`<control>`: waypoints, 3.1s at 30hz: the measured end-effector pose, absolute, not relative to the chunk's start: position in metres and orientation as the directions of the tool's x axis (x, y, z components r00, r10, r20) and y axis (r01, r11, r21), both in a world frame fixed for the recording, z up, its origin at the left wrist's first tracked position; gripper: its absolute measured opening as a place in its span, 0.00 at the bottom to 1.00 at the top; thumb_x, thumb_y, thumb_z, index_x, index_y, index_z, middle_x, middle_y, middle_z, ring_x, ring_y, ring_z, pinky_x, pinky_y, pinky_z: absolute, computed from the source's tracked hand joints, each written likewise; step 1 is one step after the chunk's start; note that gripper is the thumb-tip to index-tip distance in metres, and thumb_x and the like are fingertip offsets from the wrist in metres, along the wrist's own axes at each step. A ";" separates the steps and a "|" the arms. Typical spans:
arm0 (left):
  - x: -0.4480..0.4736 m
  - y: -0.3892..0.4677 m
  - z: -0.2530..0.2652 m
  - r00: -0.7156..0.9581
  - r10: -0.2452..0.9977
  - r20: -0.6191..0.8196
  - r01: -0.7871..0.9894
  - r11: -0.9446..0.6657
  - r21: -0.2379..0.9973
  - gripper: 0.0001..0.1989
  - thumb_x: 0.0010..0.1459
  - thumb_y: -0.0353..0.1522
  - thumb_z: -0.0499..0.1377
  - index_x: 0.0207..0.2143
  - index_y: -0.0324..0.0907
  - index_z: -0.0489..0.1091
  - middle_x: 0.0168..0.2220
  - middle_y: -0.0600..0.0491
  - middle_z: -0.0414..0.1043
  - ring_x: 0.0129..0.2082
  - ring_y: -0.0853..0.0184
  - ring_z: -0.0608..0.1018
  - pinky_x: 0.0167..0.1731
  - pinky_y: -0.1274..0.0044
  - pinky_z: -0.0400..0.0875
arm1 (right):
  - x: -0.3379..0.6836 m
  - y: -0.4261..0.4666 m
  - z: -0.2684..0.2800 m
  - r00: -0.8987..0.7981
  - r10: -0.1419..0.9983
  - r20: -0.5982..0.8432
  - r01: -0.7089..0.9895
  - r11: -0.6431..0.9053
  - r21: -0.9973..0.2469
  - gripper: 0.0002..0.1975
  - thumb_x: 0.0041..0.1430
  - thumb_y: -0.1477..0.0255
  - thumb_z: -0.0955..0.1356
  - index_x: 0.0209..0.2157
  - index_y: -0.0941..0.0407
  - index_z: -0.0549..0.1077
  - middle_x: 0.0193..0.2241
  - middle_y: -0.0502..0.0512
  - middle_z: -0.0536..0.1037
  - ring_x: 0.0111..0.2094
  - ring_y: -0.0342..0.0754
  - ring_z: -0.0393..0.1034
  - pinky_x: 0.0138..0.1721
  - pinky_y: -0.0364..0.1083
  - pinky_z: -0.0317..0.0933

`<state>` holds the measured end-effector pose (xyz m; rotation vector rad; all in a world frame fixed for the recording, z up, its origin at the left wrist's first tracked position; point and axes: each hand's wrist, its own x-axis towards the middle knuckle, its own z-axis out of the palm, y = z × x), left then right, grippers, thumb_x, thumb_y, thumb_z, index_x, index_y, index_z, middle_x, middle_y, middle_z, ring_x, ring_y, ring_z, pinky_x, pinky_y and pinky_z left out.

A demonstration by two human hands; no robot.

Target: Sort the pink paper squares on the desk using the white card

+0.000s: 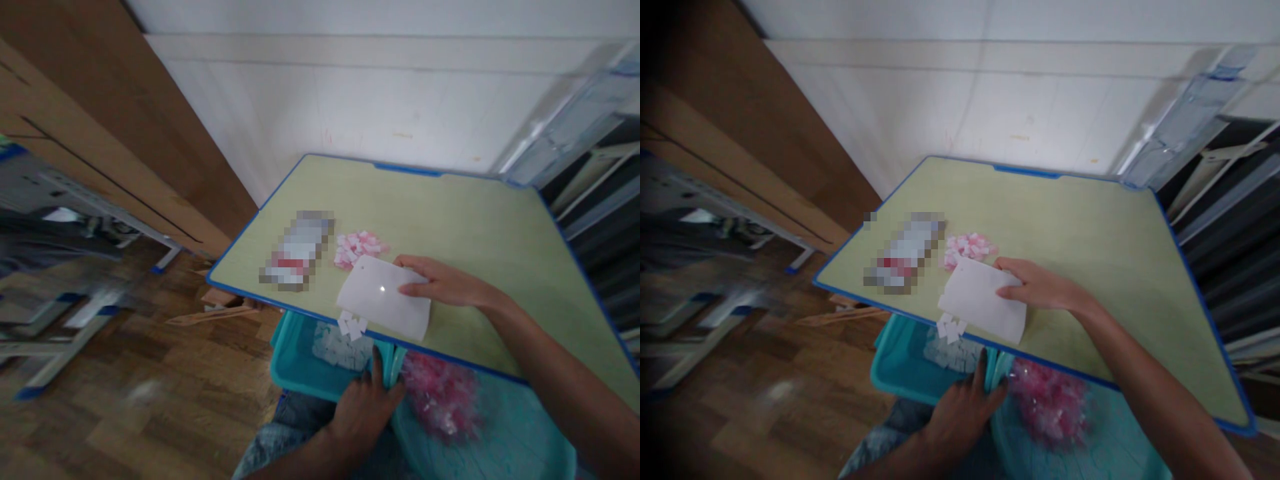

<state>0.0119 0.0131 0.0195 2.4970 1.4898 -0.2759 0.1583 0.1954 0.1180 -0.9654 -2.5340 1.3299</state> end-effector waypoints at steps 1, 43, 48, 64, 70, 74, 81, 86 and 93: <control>0.012 0.013 0.019 0.468 0.843 -0.264 0.883 -0.461 0.093 0.20 0.58 0.32 0.39 0.51 0.58 0.53 0.53 0.38 0.56 0.29 0.65 0.75 0.22 0.75 0.70 | 0.157 0.194 0.118 -0.792 0.584 -0.179 0.483 0.419 -0.769 0.10 0.51 0.69 0.62 0.35 0.58 0.63 0.32 0.53 0.68 0.35 0.47 0.63 0.34 0.45 0.57; 0.013 0.013 0.016 0.471 0.842 -0.263 0.881 -0.463 0.096 0.19 0.58 0.32 0.40 0.51 0.55 0.54 0.53 0.37 0.57 0.29 0.66 0.74 0.22 0.75 0.70 | 0.154 0.173 0.125 -0.731 0.675 -0.093 0.582 0.547 -0.602 0.18 0.45 0.67 0.66 0.39 0.56 0.64 0.34 0.52 0.71 0.34 0.47 0.64 0.34 0.45 0.57; 0.012 0.013 0.016 0.470 0.847 -0.248 0.882 -0.460 0.100 0.19 0.58 0.31 0.40 0.50 0.55 0.56 0.52 0.38 0.58 0.29 0.66 0.74 0.22 0.76 0.69 | 0.155 0.168 0.129 -0.750 0.652 -0.113 0.565 0.541 -0.623 0.18 0.46 0.65 0.66 0.39 0.55 0.63 0.35 0.53 0.71 0.35 0.48 0.65 0.36 0.46 0.57; 0.014 0.012 0.017 0.463 0.850 -0.251 0.885 -0.461 0.072 0.19 0.58 0.32 0.40 0.51 0.54 0.55 0.52 0.36 0.59 0.28 0.66 0.74 0.22 0.76 0.69 | 0.158 0.166 0.128 -0.788 0.593 -0.165 0.554 0.566 -0.611 0.18 0.46 0.68 0.65 0.42 0.55 0.64 0.38 0.54 0.71 0.38 0.49 0.64 0.39 0.47 0.57; 0.013 0.013 0.019 0.469 0.840 -0.272 0.881 -0.465 0.082 0.19 0.58 0.32 0.40 0.51 0.55 0.54 0.53 0.38 0.57 0.29 0.66 0.74 0.23 0.76 0.69 | 0.161 0.170 0.125 -0.771 0.621 -0.141 0.571 0.576 -0.585 0.18 0.45 0.67 0.66 0.41 0.55 0.65 0.39 0.55 0.71 0.39 0.51 0.65 0.38 0.47 0.58; 0.014 0.012 0.019 0.461 0.839 -0.289 0.885 -0.461 0.072 0.19 0.58 0.32 0.39 0.51 0.55 0.53 0.53 0.37 0.56 0.29 0.65 0.74 0.23 0.75 0.68 | 0.162 0.173 0.125 -0.765 0.631 -0.128 0.565 0.563 -0.603 0.18 0.44 0.67 0.66 0.40 0.56 0.66 0.37 0.54 0.72 0.36 0.49 0.66 0.37 0.47 0.58; 0.013 0.012 0.019 0.467 0.841 -0.274 0.883 -0.460 0.093 0.19 0.58 0.32 0.38 0.50 0.55 0.54 0.51 0.38 0.59 0.30 0.64 0.74 0.22 0.75 0.69 | 0.172 0.182 0.126 -0.680 0.720 -0.138 0.626 0.472 -0.621 0.17 0.44 0.68 0.66 0.39 0.57 0.66 0.32 0.52 0.72 0.31 0.47 0.66 0.32 0.45 0.59; 0.013 0.012 0.017 0.462 0.841 -0.281 0.886 -0.452 0.106 0.19 0.57 0.31 0.40 0.51 0.54 0.54 0.53 0.37 0.57 0.31 0.64 0.74 0.23 0.74 0.69 | 0.181 0.186 0.130 -0.628 0.772 -0.102 0.615 0.412 -0.672 0.18 0.44 0.66 0.66 0.39 0.56 0.67 0.30 0.51 0.73 0.28 0.45 0.67 0.26 0.43 0.61; 0.012 0.012 0.013 0.479 0.835 -0.272 0.877 -0.465 0.118 0.18 0.57 0.32 0.41 0.49 0.55 0.56 0.52 0.38 0.58 0.30 0.63 0.75 0.22 0.73 0.70 | 0.191 0.191 0.136 -0.439 0.880 0.181 0.631 0.446 -0.635 0.15 0.45 0.64 0.66 0.35 0.55 0.69 0.31 0.54 0.73 0.29 0.48 0.68 0.26 0.44 0.62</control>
